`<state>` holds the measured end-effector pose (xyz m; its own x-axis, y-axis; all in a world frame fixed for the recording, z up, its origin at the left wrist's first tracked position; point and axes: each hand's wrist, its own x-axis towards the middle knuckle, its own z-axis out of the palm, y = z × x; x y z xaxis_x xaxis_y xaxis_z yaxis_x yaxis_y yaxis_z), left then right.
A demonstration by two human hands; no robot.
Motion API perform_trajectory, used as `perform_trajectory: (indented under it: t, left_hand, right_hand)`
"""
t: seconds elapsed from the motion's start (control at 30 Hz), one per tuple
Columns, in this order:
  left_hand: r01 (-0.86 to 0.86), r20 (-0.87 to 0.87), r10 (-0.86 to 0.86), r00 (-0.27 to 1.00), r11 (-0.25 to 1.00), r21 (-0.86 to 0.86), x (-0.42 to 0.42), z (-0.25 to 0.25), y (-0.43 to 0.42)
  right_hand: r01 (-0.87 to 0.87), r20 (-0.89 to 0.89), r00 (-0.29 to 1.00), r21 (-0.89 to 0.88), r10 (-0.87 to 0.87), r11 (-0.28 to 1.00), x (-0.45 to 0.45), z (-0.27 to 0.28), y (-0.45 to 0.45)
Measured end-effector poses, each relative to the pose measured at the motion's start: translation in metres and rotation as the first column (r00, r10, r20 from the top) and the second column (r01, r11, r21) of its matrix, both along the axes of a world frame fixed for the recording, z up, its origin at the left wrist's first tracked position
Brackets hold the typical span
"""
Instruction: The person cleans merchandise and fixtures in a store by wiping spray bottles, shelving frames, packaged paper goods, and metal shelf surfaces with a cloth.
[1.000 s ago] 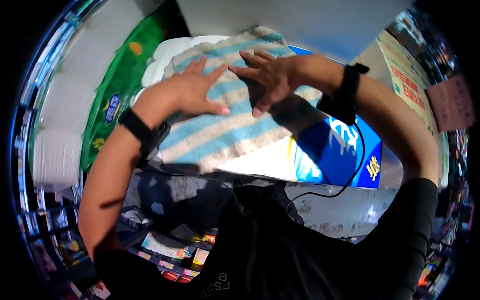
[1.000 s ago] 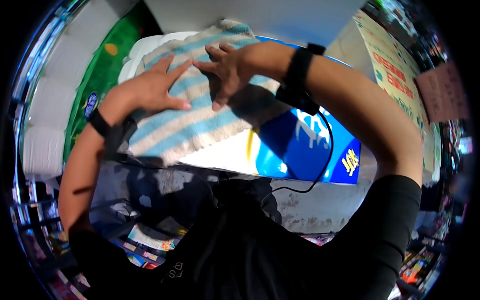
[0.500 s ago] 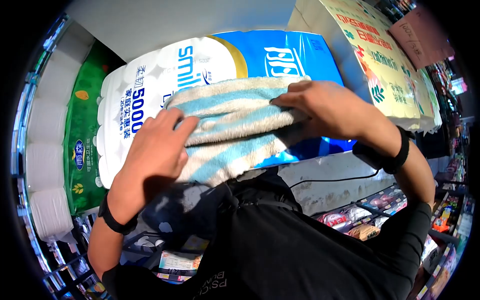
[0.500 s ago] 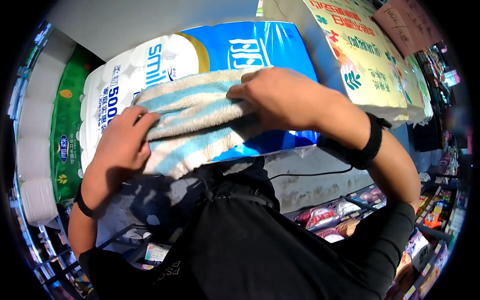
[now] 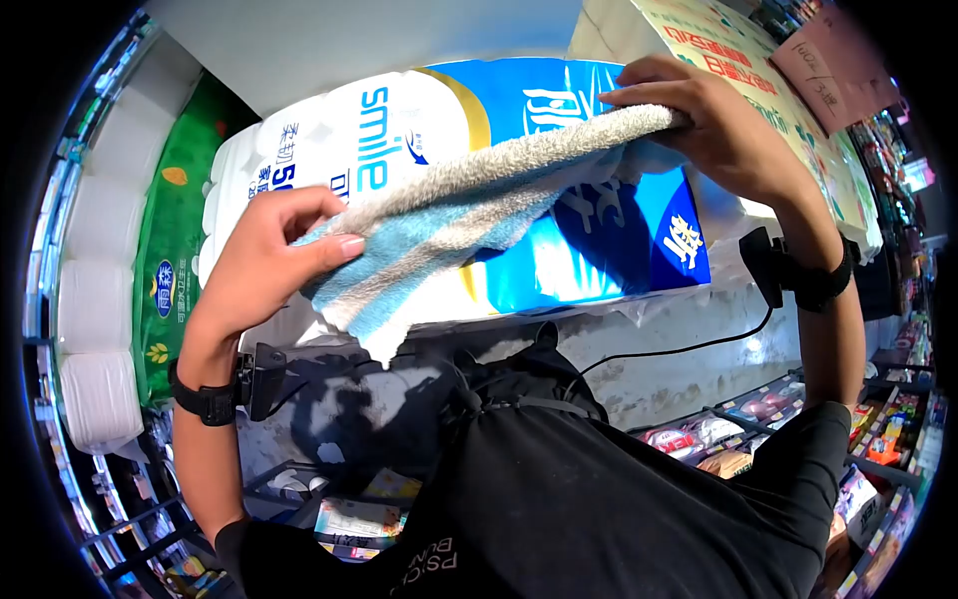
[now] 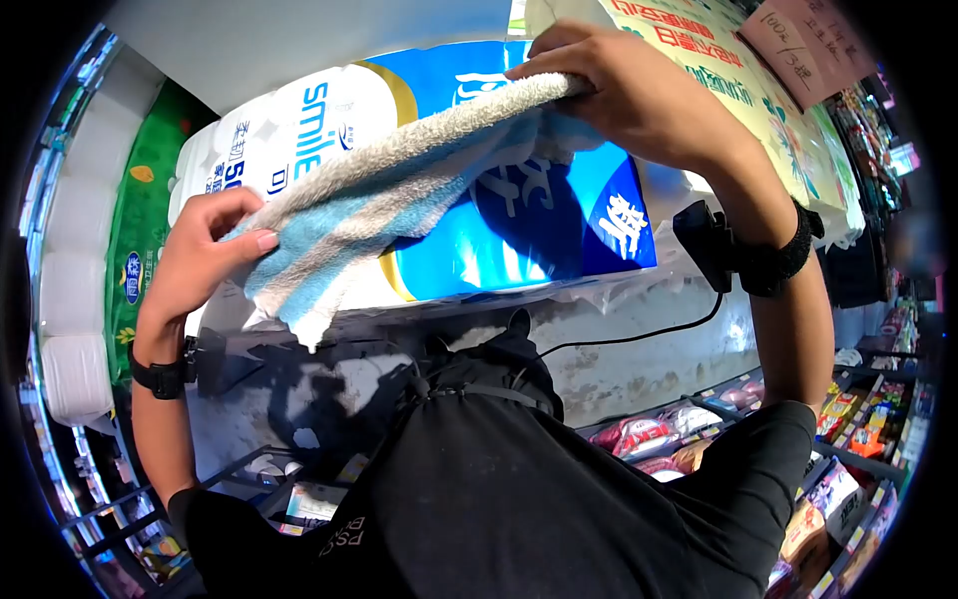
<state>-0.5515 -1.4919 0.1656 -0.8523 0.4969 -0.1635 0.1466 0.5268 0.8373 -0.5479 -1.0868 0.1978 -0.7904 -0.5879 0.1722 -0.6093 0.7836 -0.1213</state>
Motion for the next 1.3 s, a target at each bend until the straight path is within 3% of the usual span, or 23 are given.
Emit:
perform_trajectory:
  t: [0.1, 0.17, 0.2, 0.23, 0.33, 0.4, 0.43, 0.5, 0.53, 0.57, 0.63, 0.7, 0.73, 0.77, 0.8, 0.83, 0.9, 0.97, 1.03, 1.07, 1.17, 1.23, 1.3]
  left_hand:
    - [0.129, -0.145, -0.131, 0.981, 0.991, -0.026, -0.003, 0.006, -0.007]
    - [0.056, -0.187, -0.014, 0.982, 0.973, 0.225, -0.002, 0.019, -0.007]
    - [-0.023, -0.066, 0.043, 0.997, 0.961, 0.276, -0.002, 0.029, -0.011]
    - [-0.062, -0.071, 0.091, 0.993, 0.941, 0.333, -0.004, 0.035, -0.009]
    - [-0.076, -0.094, 0.113, 0.989, 0.941, 0.33, -0.013, 0.044, -0.007]
    - [-0.056, -0.193, 0.1, 0.976, 0.974, 0.218, -0.016, 0.039, -0.003]
    - [-0.052, -0.287, 0.08, 0.955, 0.993, 0.103, -0.018, 0.035, -0.001]
    - [-0.043, -0.323, 0.074, 0.944, 0.994, 0.103, -0.017, 0.027, 0.004]
    - [-0.085, -0.405, 0.118, 0.907, 0.991, 0.099, -0.013, 0.028, 0.005]
    - [-0.129, -0.481, 0.16, 0.862, 0.987, 0.098, -0.007, 0.029, 0.006]
    - [-0.112, -0.687, 0.216, 0.693, 0.975, 0.193, 0.01, 0.034, 0.009]
    - [0.054, -0.747, 0.018, 0.665, 0.996, 0.072, 0.027, 0.038, 0.004]
    - [0.129, -0.678, -0.15, 0.719, 0.988, -0.082, 0.034, 0.041, 0.009]
    - [0.213, -0.576, -0.306, 0.758, 0.951, -0.225, 0.041, 0.042, 0.016]
    - [0.337, -0.442, -0.425, 0.79, 0.903, -0.267, 0.045, 0.039, 0.025]
    - [0.459, -0.298, -0.534, 0.791, 0.841, -0.287, 0.044, 0.036, 0.031]
    - [0.501, -0.19, -0.57, 0.8, 0.807, -0.312, 0.03, 0.016, 0.04]
    - [0.124, -0.44, -0.311, 0.843, 0.907, -0.403, 0.01, 0.005, 0.063]
    - [-0.007, -0.733, -0.248, 0.633, 0.945, -0.326, -0.028, -0.018, 0.079]
    - [-0.021, -0.638, -0.271, 0.721, 0.911, -0.411, -0.041, -0.022, 0.09]
    - [-0.003, -0.433, -0.291, 0.853, 0.828, -0.561, -0.071, -0.04, 0.124]
    - [0.031, -0.321, -0.296, 0.9, 0.776, -0.63, -0.075, -0.033, 0.14]
    - [0.209, 0.072, -0.199, 0.977, 0.848, -0.487, -0.079, -0.016, 0.148]
  right_hand:
    - [-0.041, 0.028, 0.999, -0.025, 0.042, 0.999, 0.006, 0.015, 0.014]
    - [0.054, 0.254, 0.967, -0.328, 0.033, 0.943, 0.015, 0.028, 0.021]
    - [0.118, 0.182, 0.983, -0.472, -0.035, 0.874, 0.021, 0.021, 0.026]
    - [0.159, 0.214, 0.976, -0.538, -0.048, 0.828, 0.023, 0.023, 0.03]
    - [0.289, 0.266, 0.948, -0.5, -0.173, 0.816, 0.025, 0.03, 0.025]
    - [0.198, 0.356, 0.933, -0.369, -0.059, 0.908, 0.015, 0.027, 0.024]
    - [0.116, 0.279, 0.96, -0.38, -0.006, 0.918, 0.012, 0.022, 0.02]
    - [0.048, 0.253, 0.967, -0.319, 0.036, 0.947, 0.007, 0.029, 0.015]
    - [-0.051, 0.098, 0.991, -0.351, 0.09, 0.935, 0.002, 0.028, 0.02]
    - [-0.152, -0.058, 0.988, -0.366, 0.14, 0.918, -0.002, 0.026, 0.024]
    - [-0.26, -0.135, 0.965, -0.355, 0.225, 0.898, -0.004, 0.038, 0.016]
    - [-0.297, -0.151, 0.953, -0.278, 0.264, 0.913, -0.004, 0.041, 0.014]
    - [-0.285, -0.129, 0.956, -0.207, 0.263, 0.936, -0.003, 0.039, 0.016]
    - [-0.185, -0.105, 0.98, -0.161, 0.17, 0.969, 0.0, 0.025, 0.013]
    - [-0.073, -0.161, 0.984, 0.027, 0.076, 0.997, 0.0, 0.017, 0.006]
    - [0.094, -0.055, 0.994, -0.041, -0.096, 0.995, -0.004, -0.006, 0.005]
    - [0.167, -0.319, 0.939, 0.092, -0.13, 0.982, -0.013, -0.042, 0.003]
    - [0.166, -0.345, 0.929, 0.063, -0.134, 0.984, -0.011, -0.047, -0.003]
    - [0.484, 0.102, 0.866, 0.068, -0.489, 0.872, -0.003, -0.034, -0.015]
    - [0.525, 0.22, 0.816, 0.108, -0.535, 0.844, -0.001, -0.026, -0.02]
    - [0.506, 0.15, 0.829, 0.212, -0.539, 0.836, -0.005, -0.04, -0.015]
    - [0.408, 0.188, 0.89, 0.078, -0.416, 0.91, -0.008, -0.048, -0.009]
    - [0.412, 0.31, 0.873, -0.055, -0.377, 0.909, -0.012, -0.051, -0.008]
